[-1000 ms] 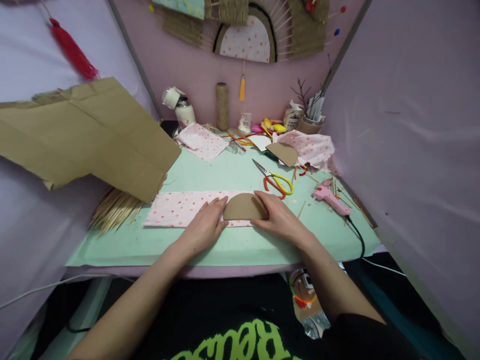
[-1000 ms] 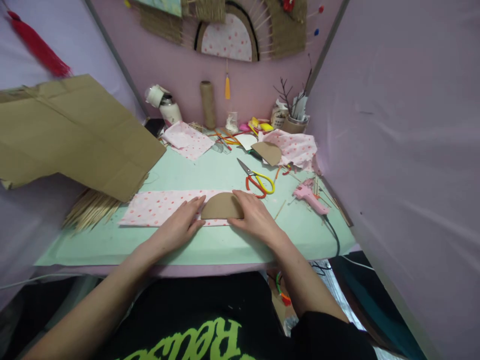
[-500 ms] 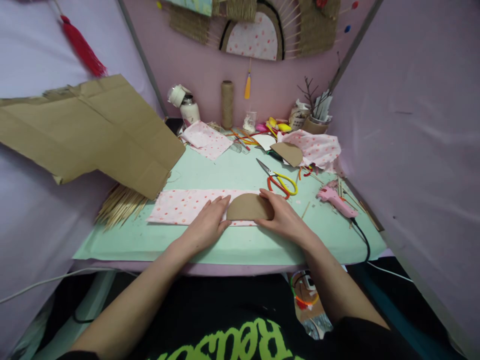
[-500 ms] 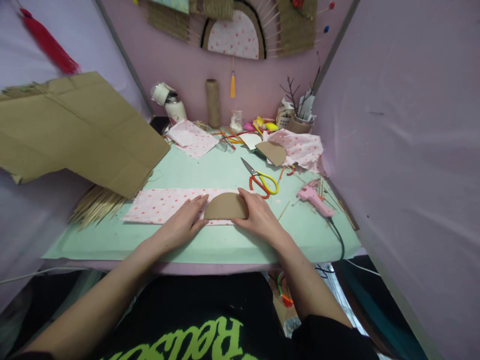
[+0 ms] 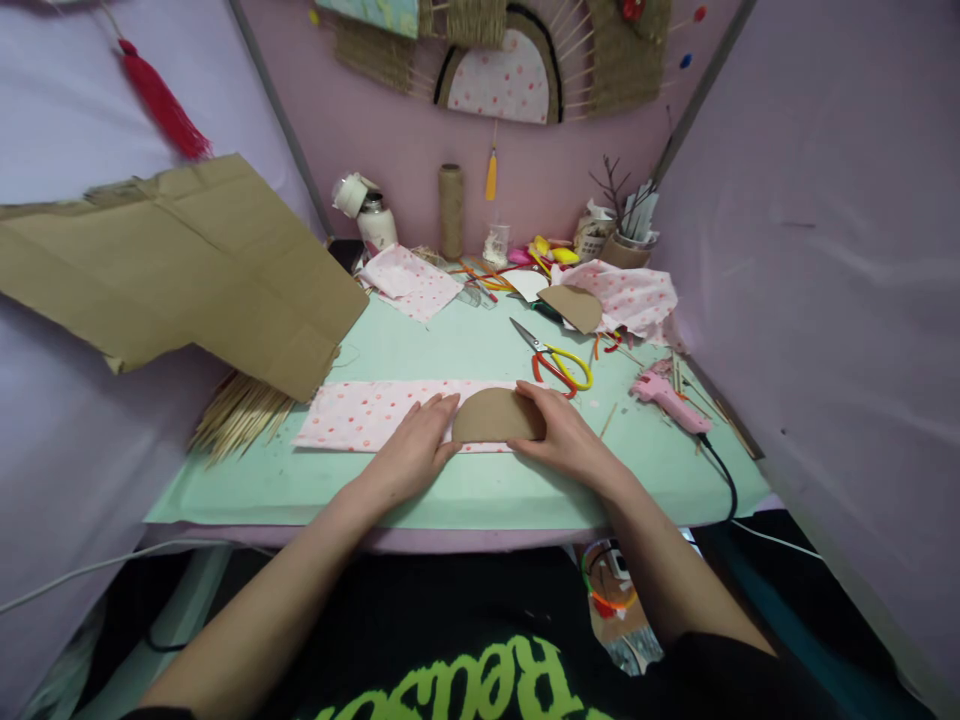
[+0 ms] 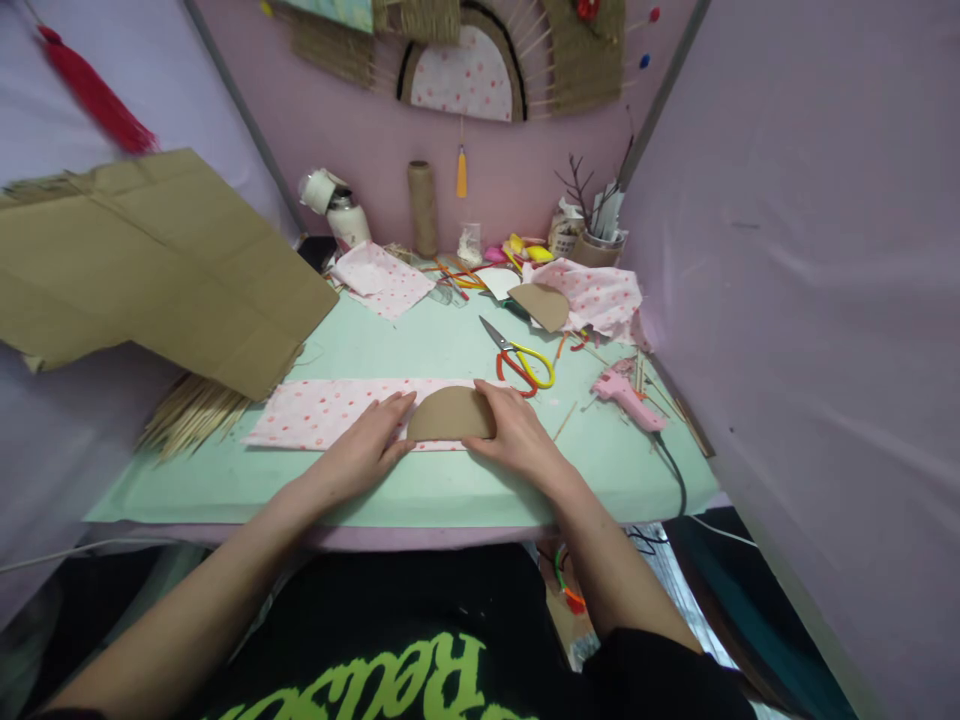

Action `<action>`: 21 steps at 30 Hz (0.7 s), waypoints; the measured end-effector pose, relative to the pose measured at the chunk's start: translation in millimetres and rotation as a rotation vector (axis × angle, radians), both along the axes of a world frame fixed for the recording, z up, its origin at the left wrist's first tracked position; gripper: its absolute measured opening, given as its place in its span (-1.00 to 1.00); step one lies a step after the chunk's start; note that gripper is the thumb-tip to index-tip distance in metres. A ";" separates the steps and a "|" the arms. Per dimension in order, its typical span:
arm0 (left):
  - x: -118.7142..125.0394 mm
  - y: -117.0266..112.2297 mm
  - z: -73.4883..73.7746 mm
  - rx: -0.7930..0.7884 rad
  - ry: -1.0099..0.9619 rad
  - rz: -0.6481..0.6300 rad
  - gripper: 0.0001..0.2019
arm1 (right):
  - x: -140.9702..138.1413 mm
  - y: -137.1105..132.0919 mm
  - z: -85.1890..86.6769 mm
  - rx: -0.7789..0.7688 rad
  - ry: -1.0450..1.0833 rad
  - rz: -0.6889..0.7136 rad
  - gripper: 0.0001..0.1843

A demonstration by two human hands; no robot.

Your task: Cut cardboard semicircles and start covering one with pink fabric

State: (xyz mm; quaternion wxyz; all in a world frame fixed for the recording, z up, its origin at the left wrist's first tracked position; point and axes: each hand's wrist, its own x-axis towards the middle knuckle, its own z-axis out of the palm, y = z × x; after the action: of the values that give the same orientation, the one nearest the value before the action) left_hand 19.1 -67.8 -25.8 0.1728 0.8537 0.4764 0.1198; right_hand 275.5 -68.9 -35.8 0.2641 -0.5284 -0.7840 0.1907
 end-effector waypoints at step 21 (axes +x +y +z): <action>37.6 -5.2 -4.3 0.145 0.112 -0.225 -0.53 | 25.6 -41.8 2.9 0.217 -0.115 0.068 -0.62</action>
State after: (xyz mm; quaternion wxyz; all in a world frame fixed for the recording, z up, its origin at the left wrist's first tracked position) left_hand 56.6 -73.0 -30.1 0.0963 0.9173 0.3767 0.0860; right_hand 301.1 -110.7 -32.9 0.2677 -0.4797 -0.8314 0.0830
